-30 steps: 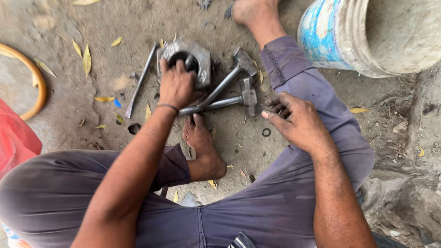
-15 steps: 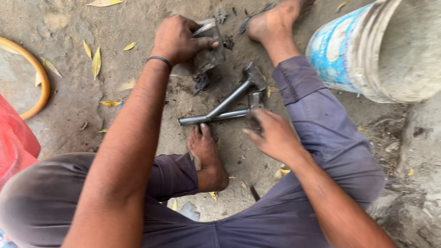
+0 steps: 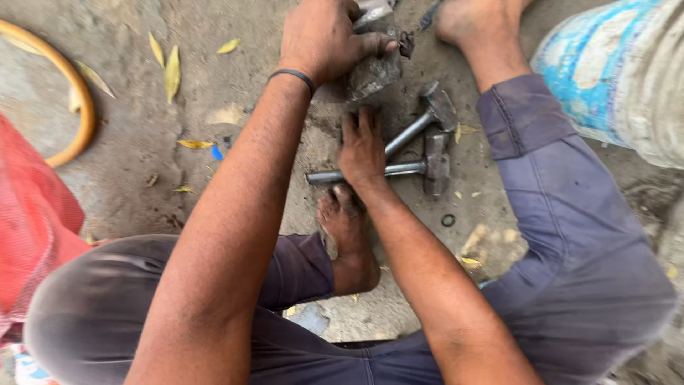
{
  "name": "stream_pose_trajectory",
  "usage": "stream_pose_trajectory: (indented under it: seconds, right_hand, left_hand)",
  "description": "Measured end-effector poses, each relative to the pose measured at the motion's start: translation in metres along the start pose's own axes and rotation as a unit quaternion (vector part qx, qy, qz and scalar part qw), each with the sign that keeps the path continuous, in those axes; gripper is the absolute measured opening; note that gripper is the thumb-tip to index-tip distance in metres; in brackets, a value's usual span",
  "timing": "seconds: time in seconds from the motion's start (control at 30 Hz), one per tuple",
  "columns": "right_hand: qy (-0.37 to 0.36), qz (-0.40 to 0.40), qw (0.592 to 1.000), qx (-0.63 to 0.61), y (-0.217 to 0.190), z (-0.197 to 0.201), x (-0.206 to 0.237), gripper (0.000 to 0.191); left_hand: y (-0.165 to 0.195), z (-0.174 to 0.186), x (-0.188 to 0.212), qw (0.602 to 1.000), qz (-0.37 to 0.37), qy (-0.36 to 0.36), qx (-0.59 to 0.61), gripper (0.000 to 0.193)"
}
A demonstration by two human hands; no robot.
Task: The person sits on the ground and uses a hammer and metal rod to strike and shape a coiled copper wire inside a metal housing. They repeatedly adjust the wire and strike it to fit it into the housing.
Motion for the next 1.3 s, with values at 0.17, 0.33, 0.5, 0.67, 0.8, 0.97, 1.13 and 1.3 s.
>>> stream_pose_trajectory:
  seconds: [0.17,0.33,0.5,0.67,0.8,0.97,1.13,1.3]
  right_hand:
    - [-0.009,-0.075,0.993,-0.093,0.045,0.013,0.032,0.04]
    - [-0.034,-0.312,0.878,-0.362,0.117,0.024,0.047,0.018]
    - [0.001,-0.25,0.682,-0.687,0.126,0.106,0.056,0.014]
    - [-0.024,-0.136,0.586,-0.798,0.089,0.175,0.108,0.017]
    - [-0.003,-0.102,0.517,-0.85,0.087,0.177,0.122,0.019]
    - [-0.04,-0.098,0.491,-0.864,0.101,0.172,0.116,0.018]
    - [-0.084,-0.101,0.549,-0.826,0.093,0.168,0.121,0.017]
    - [-0.08,-0.113,0.582,-0.801,0.092,0.157,0.118,0.015]
  left_hand:
    - [0.004,0.0,0.013,0.999,0.005,-0.043,-0.015,0.063]
    - [0.016,-0.006,0.05,0.996,-0.075,-0.032,-0.046,0.059]
    - [0.02,-0.028,0.11,0.979,-0.189,0.013,-0.076,0.048]
    - [0.057,-0.058,0.156,0.912,-0.304,0.07,-0.265,0.046]
    - [0.068,-0.084,0.141,0.929,-0.193,-0.143,-0.281,0.024]
    - [0.135,-0.023,0.144,0.963,-0.128,-0.154,0.183,0.028]
    - [0.154,-0.002,0.188,0.858,-0.075,-0.176,0.477,0.028]
    - [0.114,-0.049,0.201,0.796,0.074,-0.123,0.588,0.021]
Point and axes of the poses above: each hand's wrist, its own x-axis away from the middle knuckle, its own z-axis out of the back of the hand, y = z × x, the point moved 9 cm from there along -x, towards the middle knuckle, and after that the axes turned 1 degree about -x, right-handed, at the moved point
